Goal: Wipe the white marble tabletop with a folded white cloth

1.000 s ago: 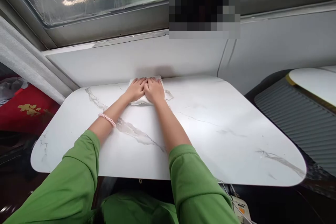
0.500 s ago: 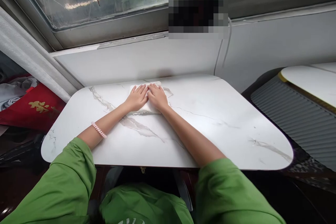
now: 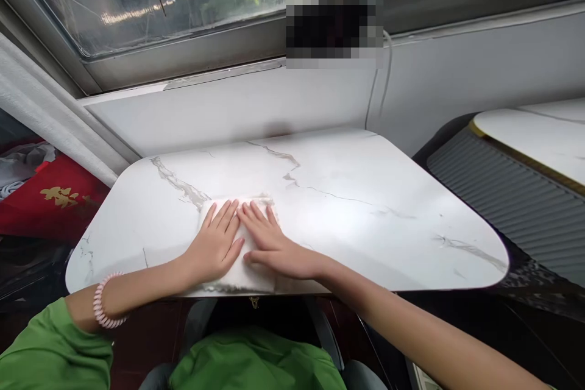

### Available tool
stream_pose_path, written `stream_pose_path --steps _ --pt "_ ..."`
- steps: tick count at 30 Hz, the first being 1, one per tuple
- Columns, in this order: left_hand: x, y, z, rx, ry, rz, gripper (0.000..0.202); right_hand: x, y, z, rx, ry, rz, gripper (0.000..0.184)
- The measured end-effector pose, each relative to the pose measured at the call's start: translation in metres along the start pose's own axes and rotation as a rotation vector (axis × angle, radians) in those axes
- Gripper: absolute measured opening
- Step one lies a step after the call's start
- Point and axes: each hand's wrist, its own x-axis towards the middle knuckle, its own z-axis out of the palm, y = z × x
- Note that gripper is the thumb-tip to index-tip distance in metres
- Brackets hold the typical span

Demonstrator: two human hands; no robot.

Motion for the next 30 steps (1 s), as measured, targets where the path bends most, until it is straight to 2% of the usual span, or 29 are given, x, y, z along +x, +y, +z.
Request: stream_pose_path --steps 2,4,8,11,14,18,21,25,30 --pt "-0.010 0.003 -0.004 -0.005 -0.019 -0.011 0.055 -0.002 -0.010 0.004 -0.096 -0.043 -0.011 0.080" --pt "-0.013 0.003 -0.005 -0.009 -0.031 -0.028 0.055 0.002 -0.013 0.008 -0.214 -0.022 -0.033 0.080" --pt "-0.001 -0.016 -0.003 0.011 -0.042 -0.080 0.055 0.030 -0.002 0.010 -0.375 0.065 -0.106 0.074" --pt "0.026 -0.051 0.002 0.035 -0.051 -0.126 0.051 0.071 0.018 0.000 -0.451 0.198 -0.160 0.071" --pt "0.062 -0.099 0.007 0.037 -0.023 -0.151 0.048 0.123 0.040 -0.016 -0.490 0.333 -0.190 0.068" --pt "0.108 -0.160 0.013 0.007 0.069 -0.117 0.042 0.183 0.062 -0.038 -0.505 0.438 -0.124 0.065" --pt "0.133 -0.189 0.018 -0.016 0.117 -0.089 0.040 0.209 0.071 -0.048 -0.512 0.488 -0.052 0.063" --pt "0.146 -0.202 0.024 -0.016 0.148 -0.088 0.039 0.219 0.076 -0.052 -0.515 0.522 -0.010 0.062" --pt "0.136 -0.189 0.026 0.066 0.119 -0.137 0.040 0.212 0.076 -0.050 -0.530 0.490 -0.039 0.061"
